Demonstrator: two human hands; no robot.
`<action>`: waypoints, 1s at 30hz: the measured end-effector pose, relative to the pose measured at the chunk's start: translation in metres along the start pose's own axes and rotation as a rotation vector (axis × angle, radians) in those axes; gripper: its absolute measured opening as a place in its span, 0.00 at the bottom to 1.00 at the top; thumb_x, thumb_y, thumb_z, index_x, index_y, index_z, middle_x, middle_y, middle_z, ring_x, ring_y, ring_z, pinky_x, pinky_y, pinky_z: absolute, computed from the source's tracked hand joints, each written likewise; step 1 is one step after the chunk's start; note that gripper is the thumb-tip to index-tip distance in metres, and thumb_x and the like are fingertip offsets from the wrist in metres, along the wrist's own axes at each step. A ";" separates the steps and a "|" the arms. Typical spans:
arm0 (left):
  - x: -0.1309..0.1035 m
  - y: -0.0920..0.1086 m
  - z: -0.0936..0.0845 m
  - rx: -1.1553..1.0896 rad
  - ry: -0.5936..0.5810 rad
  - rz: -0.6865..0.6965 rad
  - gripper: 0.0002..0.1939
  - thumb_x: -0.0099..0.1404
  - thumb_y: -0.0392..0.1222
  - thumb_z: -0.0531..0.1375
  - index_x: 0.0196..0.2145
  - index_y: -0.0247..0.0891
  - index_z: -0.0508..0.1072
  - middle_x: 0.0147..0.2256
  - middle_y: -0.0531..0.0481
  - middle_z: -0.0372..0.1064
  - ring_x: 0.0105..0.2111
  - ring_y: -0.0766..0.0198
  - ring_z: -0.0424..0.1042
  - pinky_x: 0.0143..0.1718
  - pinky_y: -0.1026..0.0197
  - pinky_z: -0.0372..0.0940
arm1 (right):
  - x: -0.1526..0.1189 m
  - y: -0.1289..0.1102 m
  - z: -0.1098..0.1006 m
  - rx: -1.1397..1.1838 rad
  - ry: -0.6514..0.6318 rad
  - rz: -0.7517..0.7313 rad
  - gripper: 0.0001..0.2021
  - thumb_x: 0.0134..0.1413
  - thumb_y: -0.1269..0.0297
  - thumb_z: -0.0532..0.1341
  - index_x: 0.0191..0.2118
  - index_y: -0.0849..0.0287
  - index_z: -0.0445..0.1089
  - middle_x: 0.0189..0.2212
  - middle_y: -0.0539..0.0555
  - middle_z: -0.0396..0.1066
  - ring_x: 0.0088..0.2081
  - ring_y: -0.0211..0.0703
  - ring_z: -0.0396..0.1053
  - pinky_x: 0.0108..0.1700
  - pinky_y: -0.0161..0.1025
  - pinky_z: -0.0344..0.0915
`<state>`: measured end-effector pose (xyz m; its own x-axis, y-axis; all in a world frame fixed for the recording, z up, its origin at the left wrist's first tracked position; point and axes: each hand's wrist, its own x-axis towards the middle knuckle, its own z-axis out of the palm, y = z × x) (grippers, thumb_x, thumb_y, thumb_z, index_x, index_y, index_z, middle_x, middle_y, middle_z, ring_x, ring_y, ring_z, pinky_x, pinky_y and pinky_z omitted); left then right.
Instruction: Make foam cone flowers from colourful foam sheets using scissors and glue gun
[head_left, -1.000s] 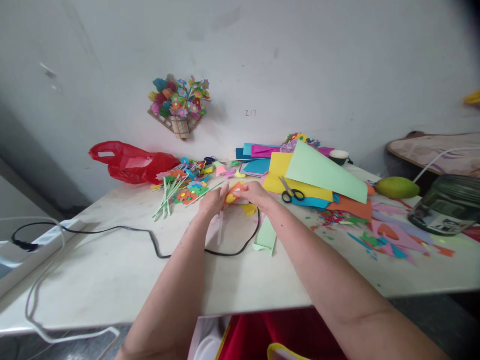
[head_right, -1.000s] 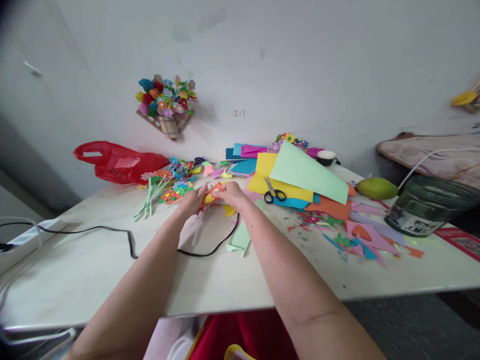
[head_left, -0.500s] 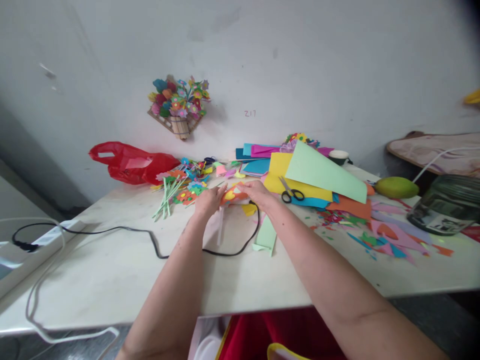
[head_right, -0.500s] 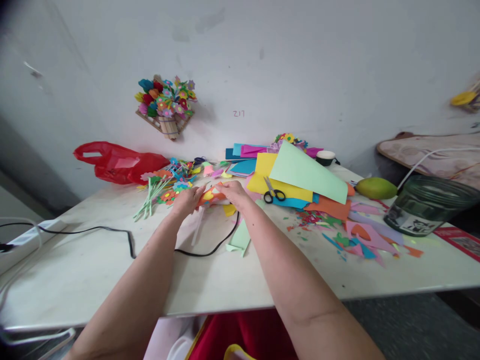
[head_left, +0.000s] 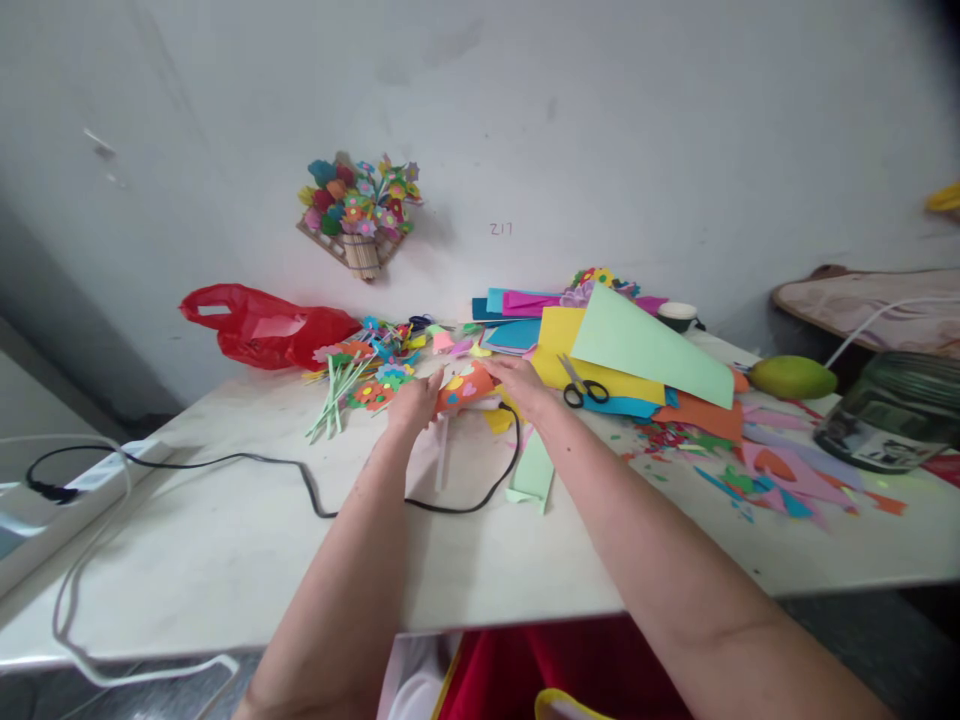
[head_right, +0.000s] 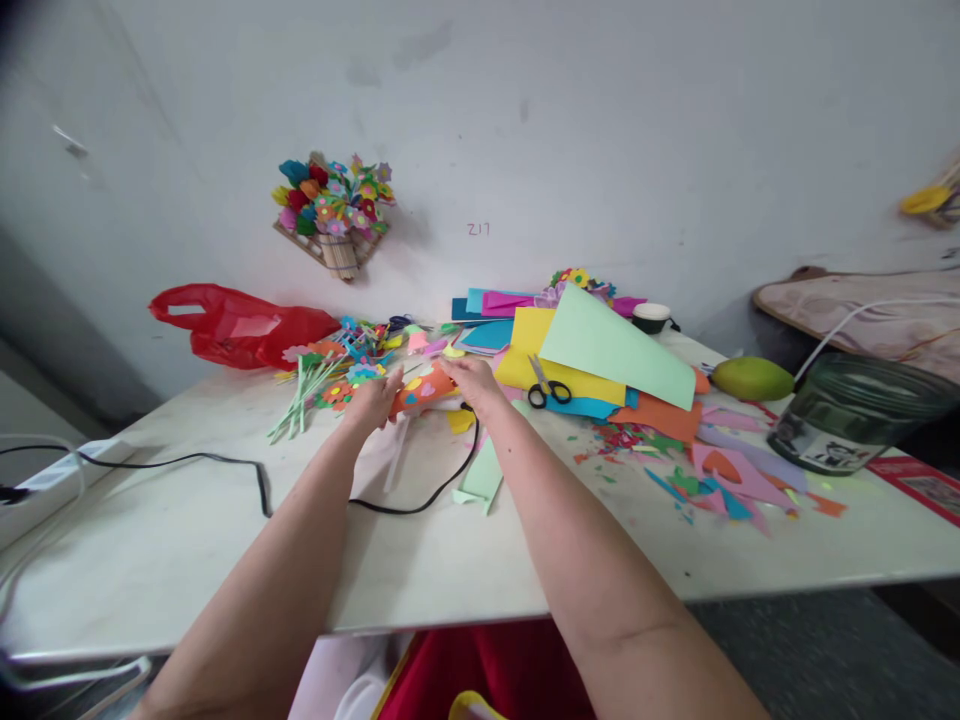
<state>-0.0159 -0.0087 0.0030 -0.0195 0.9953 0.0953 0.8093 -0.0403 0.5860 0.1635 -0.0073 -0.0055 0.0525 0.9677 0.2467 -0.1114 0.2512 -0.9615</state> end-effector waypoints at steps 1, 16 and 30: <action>0.000 -0.001 0.000 -0.001 0.003 -0.005 0.32 0.66 0.60 0.39 0.33 0.34 0.74 0.14 0.50 0.65 0.12 0.64 0.63 0.22 0.61 0.58 | 0.002 0.001 -0.001 -0.016 0.065 -0.009 0.13 0.40 0.55 0.64 0.22 0.61 0.72 0.23 0.52 0.72 0.28 0.39 0.67 0.35 0.38 0.62; 0.001 0.002 0.001 0.001 0.019 -0.053 0.31 0.66 0.58 0.40 0.14 0.40 0.63 0.09 0.50 0.56 0.15 0.62 0.62 0.25 0.61 0.57 | 0.012 0.011 -0.003 -0.578 0.188 -0.491 0.03 0.43 0.66 0.65 0.29 0.54 0.74 0.45 0.54 0.71 0.48 0.49 0.66 0.51 0.49 0.59; 0.001 0.009 0.012 0.103 0.190 -0.015 0.21 0.67 0.51 0.43 0.32 0.38 0.71 0.33 0.39 0.74 0.38 0.52 0.73 0.32 0.57 0.62 | 0.010 0.013 -0.006 -0.686 0.437 -0.430 0.08 0.50 0.64 0.60 0.24 0.57 0.65 0.43 0.58 0.71 0.46 0.50 0.65 0.49 0.49 0.58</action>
<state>-0.0014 -0.0072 -0.0014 -0.1350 0.9606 0.2429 0.8634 -0.0062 0.5045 0.1684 0.0059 -0.0158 0.3393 0.6642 0.6662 0.6100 0.3837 -0.6933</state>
